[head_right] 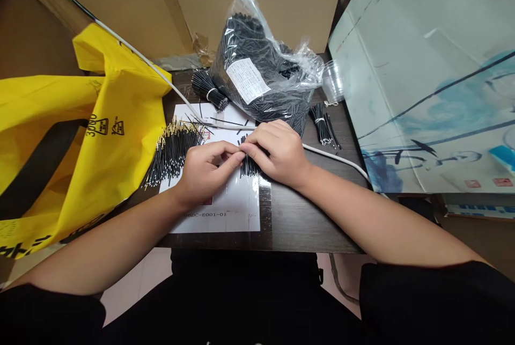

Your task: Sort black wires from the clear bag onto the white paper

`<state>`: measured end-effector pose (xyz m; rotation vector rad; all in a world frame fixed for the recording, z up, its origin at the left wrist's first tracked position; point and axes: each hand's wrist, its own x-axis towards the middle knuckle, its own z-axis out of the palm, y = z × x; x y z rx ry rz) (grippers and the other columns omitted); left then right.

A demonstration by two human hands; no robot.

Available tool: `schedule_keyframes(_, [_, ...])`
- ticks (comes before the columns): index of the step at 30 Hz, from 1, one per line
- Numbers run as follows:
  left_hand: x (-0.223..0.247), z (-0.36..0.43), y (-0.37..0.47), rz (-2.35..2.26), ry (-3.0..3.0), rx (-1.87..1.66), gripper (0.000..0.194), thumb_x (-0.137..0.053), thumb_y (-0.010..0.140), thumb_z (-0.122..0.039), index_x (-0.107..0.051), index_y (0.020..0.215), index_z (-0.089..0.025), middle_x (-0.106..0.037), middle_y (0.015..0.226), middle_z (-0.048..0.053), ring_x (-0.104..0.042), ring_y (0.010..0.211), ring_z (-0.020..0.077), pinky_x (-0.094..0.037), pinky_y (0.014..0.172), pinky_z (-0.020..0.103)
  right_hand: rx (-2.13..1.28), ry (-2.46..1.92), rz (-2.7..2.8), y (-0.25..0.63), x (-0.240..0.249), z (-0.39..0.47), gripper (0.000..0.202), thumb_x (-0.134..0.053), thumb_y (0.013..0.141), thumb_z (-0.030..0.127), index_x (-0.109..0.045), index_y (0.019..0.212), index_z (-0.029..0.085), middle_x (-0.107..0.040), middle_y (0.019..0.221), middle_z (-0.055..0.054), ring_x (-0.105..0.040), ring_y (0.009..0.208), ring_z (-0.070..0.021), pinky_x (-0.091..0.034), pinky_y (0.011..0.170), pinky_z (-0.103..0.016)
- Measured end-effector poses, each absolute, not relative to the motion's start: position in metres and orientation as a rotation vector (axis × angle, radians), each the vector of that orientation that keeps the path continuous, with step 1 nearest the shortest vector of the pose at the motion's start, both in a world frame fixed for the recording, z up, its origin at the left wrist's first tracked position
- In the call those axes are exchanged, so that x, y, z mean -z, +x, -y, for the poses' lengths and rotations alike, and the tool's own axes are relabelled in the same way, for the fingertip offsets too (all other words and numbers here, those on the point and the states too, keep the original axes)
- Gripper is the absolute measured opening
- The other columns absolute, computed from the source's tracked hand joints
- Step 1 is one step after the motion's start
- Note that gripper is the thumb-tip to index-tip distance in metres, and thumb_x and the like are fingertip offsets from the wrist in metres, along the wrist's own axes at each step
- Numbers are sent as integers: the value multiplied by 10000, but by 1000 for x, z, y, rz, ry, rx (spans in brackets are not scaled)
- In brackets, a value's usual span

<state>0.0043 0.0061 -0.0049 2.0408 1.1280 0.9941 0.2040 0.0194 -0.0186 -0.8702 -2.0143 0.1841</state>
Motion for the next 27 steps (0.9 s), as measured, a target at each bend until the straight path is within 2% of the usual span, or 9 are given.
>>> schedule_keyframes(5, [6, -6, 5, -1049, 1850, -934, 190, -645, 949, -314, -725, 875, -158, -757, 745, 14, -682, 684, 109, -516, 689, 228, -95, -844, 2012, 204, 18, -18, 93, -638, 955, 243, -723, 959, 206, -753, 852, -27, -686, 785, -157, -488, 798, -334])
schedule_keyframes(10, [7, -6, 5, -1000, 1662, -885, 216, -623, 964, -340, -710, 920, -147, -784, 825, 53, -730, 764, 135, -556, 754, 250, -15, -852, 2058, 204, 19, -17, 222, -628, 953, 244, -736, 1144, 209, -782, 957, -41, -706, 841, -168, -498, 827, -351])
schedule_keyframes(14, [6, -6, 6, -961, 1579, -894, 191, -637, 950, -315, -699, 903, -141, -780, 832, 62, -734, 776, 139, -572, 779, 257, 6, -851, 2088, 204, 19, -16, 283, -623, 946, 234, -720, 1211, 210, -782, 1013, -49, -703, 869, -181, -495, 841, -367])
schedule_keyframes(17, [4, -6, 6, -979, 1557, -892, 191, -640, 945, -318, -694, 896, -141, -777, 802, 58, -727, 749, 138, -569, 761, 259, -8, -852, 2073, 203, 18, -15, 283, -625, 944, 214, -716, 1211, 212, -780, 1035, -52, -707, 889, -182, -493, 851, -370])
schedule_keyframes(23, [3, -6, 7, -1005, 1558, -900, 197, -622, 954, -320, -694, 911, -142, -762, 759, 44, -702, 711, 126, -543, 723, 256, -42, -884, 2017, 203, 17, -17, 174, -628, 944, 175, -732, 1079, 208, -779, 969, -39, -711, 869, -162, -483, 830, -352])
schedule_keyframes(27, [2, -6, 6, -1016, 1564, -887, 187, -634, 944, -313, -694, 889, -145, -762, 764, 45, -696, 707, 127, -537, 713, 258, -13, -854, 2047, 204, 17, -17, 184, -647, 928, 186, -724, 1092, 223, -778, 972, -25, -700, 863, -161, -485, 834, -357])
